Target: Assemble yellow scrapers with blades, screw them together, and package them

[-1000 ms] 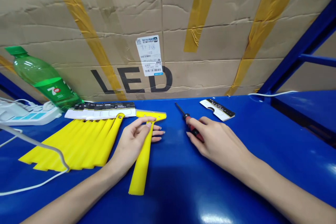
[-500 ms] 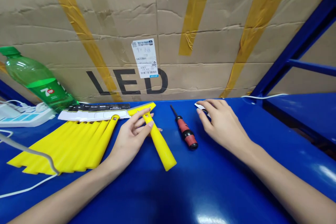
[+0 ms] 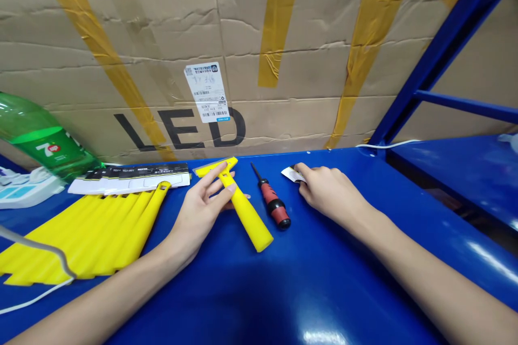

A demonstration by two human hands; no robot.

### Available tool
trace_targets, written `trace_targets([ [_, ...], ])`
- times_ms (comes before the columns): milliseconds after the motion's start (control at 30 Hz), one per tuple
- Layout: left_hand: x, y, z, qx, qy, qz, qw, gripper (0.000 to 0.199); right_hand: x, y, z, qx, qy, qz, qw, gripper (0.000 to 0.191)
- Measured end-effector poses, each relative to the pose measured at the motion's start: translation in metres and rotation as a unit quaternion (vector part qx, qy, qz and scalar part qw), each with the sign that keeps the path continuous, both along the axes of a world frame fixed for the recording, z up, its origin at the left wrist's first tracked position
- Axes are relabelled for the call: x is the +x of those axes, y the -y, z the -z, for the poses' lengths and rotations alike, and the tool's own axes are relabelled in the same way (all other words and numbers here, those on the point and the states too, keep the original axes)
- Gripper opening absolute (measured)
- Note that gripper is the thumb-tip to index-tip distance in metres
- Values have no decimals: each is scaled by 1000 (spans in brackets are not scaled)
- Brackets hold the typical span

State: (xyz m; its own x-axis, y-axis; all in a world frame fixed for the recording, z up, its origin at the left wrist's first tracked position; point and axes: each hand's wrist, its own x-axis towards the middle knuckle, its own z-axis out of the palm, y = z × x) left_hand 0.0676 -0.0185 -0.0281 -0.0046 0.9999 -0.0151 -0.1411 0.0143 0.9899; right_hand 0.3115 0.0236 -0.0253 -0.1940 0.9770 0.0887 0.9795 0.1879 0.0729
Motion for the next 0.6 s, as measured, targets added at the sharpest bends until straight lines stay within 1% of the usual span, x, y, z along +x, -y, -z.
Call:
trace_targets([
  [100, -6, 3, 1, 0, -5, 8, 1000, 70, 3, 1, -1, 11, 10, -33, 999, 49],
  [167, -12, 5, 1, 1, -3, 5, 1000, 70, 7, 2, -1, 37, -8, -44, 998, 52],
  [233, -17, 7, 1, 2, 3, -1, 1000, 68, 9, 2, -1, 87, -63, -59, 992, 50],
  [300, -23, 8, 1, 6, 8, 0, 1000, 62, 9, 3, -2, 161, -137, -80, 974, 39],
  [367, -27, 9, 1, 10, 10, 7, 1000, 56, 6, 6, -4, 228, -238, -97, 939, 23],
  [400, -29, 9, 2, 11, 12, 9, 1000, 54, 3, 7, -6, 240, -304, -101, 916, 16],
  [433, -31, 9, 2, 12, 14, 9, 1000, 51, -1, 9, -7, 233, -379, -104, 890, 10],
  [467, -32, 9, 2, 12, 15, 6, 1000, 48, -4, 11, -9, 210, -455, -106, 859, 5],
  [500, -33, 9, 2, 11, 16, 1, 1000, 44, -8, 13, -10, 175, -524, -108, 826, 5],
  [533, -33, 9, 2, 11, 18, -6, 1000, 41, -11, 14, -11, 135, -579, -110, 797, 10],
  [567, -34, 9, 2, 10, 20, -13, 1000, 37, -15, 15, -11, 95, -615, -113, 775, 15],
  [600, -34, 8, 2, 10, 21, -21, 1000, 35, -17, 16, -10, 58, -635, -115, 762, 19],
])
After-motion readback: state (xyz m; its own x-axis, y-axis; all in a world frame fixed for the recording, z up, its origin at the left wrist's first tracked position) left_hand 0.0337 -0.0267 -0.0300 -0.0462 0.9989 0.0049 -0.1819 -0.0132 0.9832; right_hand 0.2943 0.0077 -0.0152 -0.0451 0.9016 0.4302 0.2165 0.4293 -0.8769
